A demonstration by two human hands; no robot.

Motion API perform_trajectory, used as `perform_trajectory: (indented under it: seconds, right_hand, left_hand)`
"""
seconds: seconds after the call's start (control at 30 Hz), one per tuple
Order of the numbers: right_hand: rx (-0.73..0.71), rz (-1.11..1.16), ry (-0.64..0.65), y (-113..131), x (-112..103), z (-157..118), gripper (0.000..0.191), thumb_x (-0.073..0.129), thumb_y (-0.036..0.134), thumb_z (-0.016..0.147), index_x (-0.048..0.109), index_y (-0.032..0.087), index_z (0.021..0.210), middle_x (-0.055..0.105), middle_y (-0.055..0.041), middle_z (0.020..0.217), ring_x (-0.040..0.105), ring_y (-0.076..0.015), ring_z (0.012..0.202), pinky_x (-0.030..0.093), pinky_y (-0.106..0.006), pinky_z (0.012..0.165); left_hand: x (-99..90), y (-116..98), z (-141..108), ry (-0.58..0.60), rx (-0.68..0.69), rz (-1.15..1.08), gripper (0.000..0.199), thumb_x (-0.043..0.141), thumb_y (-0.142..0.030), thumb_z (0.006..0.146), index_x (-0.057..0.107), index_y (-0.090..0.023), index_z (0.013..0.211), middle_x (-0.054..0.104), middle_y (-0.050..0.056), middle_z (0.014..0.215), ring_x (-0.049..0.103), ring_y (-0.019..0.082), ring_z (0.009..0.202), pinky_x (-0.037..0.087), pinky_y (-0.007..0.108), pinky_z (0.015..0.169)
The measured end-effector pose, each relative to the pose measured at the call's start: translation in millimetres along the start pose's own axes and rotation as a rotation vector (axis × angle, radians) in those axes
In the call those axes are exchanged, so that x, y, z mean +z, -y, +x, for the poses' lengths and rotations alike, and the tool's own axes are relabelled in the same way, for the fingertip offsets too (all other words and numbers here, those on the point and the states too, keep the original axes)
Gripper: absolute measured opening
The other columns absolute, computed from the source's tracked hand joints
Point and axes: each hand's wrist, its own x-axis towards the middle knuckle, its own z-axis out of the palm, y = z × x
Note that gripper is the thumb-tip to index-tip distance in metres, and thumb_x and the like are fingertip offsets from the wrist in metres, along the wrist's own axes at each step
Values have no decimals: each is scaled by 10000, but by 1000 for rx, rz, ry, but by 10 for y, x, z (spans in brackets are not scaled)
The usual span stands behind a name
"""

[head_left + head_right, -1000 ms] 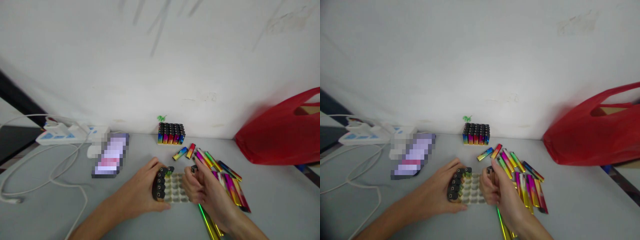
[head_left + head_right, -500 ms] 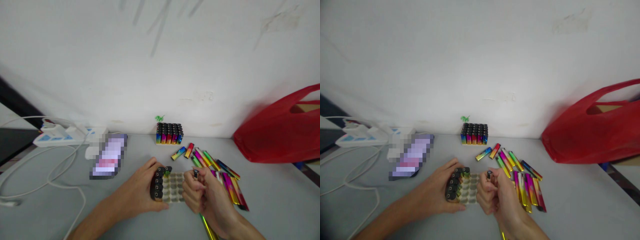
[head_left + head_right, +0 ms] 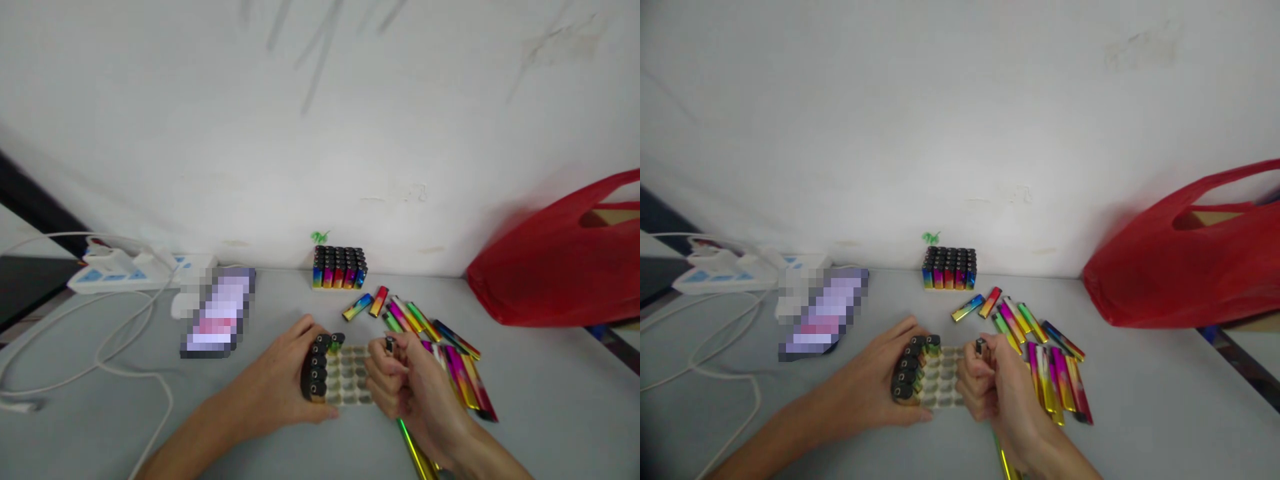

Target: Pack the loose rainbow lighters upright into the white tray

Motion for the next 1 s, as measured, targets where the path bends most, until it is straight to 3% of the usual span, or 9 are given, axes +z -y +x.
perform_trajectory:
  seconds: [0.13, 0.23, 0.37, 0.47, 0.6, 0.73, 1.0]
  right_hand:
    - [-20, -65, -53, -31, 2, 10, 625, 696, 716, 950, 383, 246, 683, 210, 120, 595, 98, -77, 515, 108, -238, 461]
    - [-135, -241, -95, -66, -7, 12, 557, 570, 767, 1042, 528, 240, 867, 348, 102, 612, 215, -94, 513, 216, -230, 485]
    - [-320, -572, -128, -83, 7, -54, 415, 471, 623, 1158, 571, 253, 1001, 561, 41, 755, 515, -148, 651, 460, -269, 637]
    - [-416, -770, -109, -77, 20, -117, 276, 499, 513, 1176, 613, 270, 1113, 619, 7, 931, 619, -177, 833, 513, -298, 785]
    - [-588, -1068, -87, -101, -4, -140, 132, 533, 350, 1166, 652, 294, 1173, 615, -31, 1112, 626, -211, 1042, 501, -327, 903]
    - [-710, -1255, -76, -145, -57, -89, 113, 552, 265, 1151, 634, 302, 1220, 625, -25, 1048, 633, -222, 970, 518, -345, 864]
    - [-804, -1431, -49, -122, -60, -43, 149, 523, 241, 1169, 605, 285, 1285, 699, -44, 1075, 688, -248, 1010, 582, -378, 868]
  left_hand:
    - [-10, -11, -5, 3, -6, -3, 602, 1034, -261, 673, 654, -214, 1137, 610, 31, 1153, 617, 301, 1147, 518, 427, 1034]
    - [-17, -13, -10, 0, -7, -16, 606, 1040, -242, 658, 657, -218, 1127, 603, 28, 1159, 628, 291, 1126, 530, 415, 1018]
    - [-26, -32, -6, 8, -19, -11, 591, 1039, -232, 656, 668, -219, 1115, 612, 25, 1136, 629, 297, 1135, 538, 419, 1020]
    - [-26, -45, -3, 7, -20, -9, 580, 1033, -213, 654, 677, -228, 1112, 628, 25, 1137, 629, 298, 1145, 542, 416, 1021]
    - [-25, -39, -9, -3, -10, -14, 620, 1042, -246, 663, 689, -220, 1171, 628, 33, 1162, 635, 297, 1142, 544, 423, 1023]
    - [-34, -35, -14, 3, -16, -25, 663, 1052, -230, 646, 693, -210, 1202, 624, 29, 1165, 641, 295, 1143, 540, 424, 1038]
    - [-17, 0, -10, 18, 1, -16, 629, 1050, -226, 657, 681, -226, 1166, 643, 25, 1163, 631, 299, 1163, 529, 416, 1047]
